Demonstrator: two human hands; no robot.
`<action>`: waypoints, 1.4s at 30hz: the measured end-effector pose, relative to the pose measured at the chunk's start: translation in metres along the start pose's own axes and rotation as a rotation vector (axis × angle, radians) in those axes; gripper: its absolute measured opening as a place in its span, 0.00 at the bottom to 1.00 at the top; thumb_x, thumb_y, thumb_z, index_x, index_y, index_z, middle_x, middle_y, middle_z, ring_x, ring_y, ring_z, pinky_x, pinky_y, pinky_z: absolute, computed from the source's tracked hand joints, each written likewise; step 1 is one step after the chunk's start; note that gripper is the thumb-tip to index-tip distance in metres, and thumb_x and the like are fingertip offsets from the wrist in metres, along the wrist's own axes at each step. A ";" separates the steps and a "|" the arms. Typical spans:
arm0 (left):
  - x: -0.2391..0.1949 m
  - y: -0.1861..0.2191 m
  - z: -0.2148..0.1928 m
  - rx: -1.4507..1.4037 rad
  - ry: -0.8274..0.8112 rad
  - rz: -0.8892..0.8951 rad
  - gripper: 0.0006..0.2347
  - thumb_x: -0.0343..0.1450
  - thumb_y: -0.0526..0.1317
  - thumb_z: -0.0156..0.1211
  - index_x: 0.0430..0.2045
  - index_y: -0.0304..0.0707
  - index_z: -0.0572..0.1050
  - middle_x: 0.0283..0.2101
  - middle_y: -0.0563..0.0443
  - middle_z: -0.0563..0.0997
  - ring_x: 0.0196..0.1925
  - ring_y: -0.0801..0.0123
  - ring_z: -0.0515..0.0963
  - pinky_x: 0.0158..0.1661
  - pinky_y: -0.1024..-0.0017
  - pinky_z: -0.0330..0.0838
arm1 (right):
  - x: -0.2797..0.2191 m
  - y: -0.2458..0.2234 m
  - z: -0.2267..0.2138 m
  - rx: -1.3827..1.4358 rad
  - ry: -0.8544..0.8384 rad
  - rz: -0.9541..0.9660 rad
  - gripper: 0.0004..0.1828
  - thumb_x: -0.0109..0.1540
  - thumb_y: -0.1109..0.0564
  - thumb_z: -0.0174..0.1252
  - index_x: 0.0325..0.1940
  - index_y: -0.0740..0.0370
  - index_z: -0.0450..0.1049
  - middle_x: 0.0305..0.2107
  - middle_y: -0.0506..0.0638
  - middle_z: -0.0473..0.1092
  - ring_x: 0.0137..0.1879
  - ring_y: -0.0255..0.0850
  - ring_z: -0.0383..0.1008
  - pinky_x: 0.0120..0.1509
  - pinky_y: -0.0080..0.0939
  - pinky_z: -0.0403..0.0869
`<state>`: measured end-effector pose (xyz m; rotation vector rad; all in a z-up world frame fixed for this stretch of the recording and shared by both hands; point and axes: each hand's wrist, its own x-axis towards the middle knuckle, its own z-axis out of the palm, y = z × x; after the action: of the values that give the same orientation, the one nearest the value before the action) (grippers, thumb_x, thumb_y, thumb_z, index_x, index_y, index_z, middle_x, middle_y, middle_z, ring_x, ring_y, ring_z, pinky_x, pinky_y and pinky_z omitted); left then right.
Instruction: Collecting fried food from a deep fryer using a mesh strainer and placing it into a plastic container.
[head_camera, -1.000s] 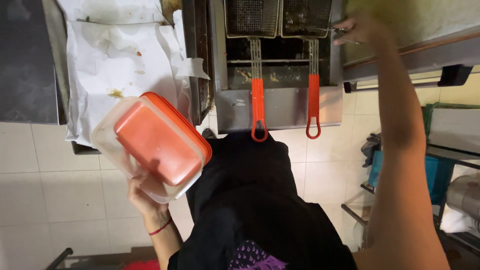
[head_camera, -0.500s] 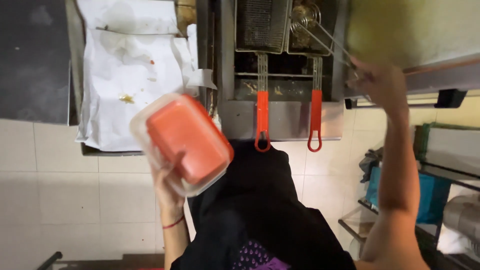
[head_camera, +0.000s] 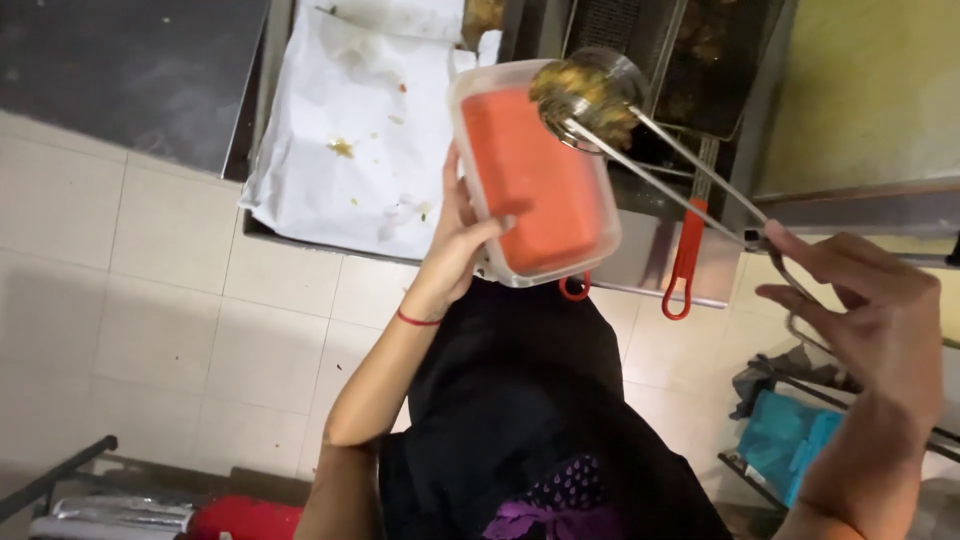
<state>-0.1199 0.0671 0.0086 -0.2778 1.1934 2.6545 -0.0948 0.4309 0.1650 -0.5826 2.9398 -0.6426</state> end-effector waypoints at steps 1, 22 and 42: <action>-0.001 0.001 0.003 -0.002 0.006 0.005 0.46 0.62 0.26 0.62 0.73 0.56 0.41 0.67 0.39 0.58 0.70 0.49 0.64 0.62 0.47 0.73 | 0.001 0.001 0.009 0.000 -0.004 -0.007 0.40 0.54 0.62 0.74 0.72 0.60 0.73 0.27 0.47 0.63 0.29 0.37 0.44 0.33 0.40 0.53; -0.011 -0.058 -0.022 -0.150 0.042 -0.020 0.48 0.60 0.20 0.55 0.75 0.58 0.41 0.69 0.47 0.57 0.60 0.63 0.69 0.62 0.55 0.73 | 0.042 0.164 0.096 -0.087 0.306 0.144 0.28 0.61 0.60 0.80 0.63 0.73 0.82 0.43 0.61 0.79 0.47 0.47 0.79 0.49 0.46 0.75; 0.002 -0.049 -0.024 -0.063 0.112 0.009 0.45 0.63 0.22 0.57 0.75 0.54 0.42 0.71 0.48 0.58 0.66 0.55 0.69 0.66 0.52 0.68 | 0.037 0.153 0.085 0.133 0.158 0.287 0.24 0.66 0.64 0.65 0.67 0.62 0.75 0.47 0.57 0.78 0.47 0.44 0.79 0.54 0.43 0.75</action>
<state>-0.1064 0.0804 -0.0425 -0.4382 1.1465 2.7201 -0.1690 0.5125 0.0237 -0.0978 3.0062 -0.8745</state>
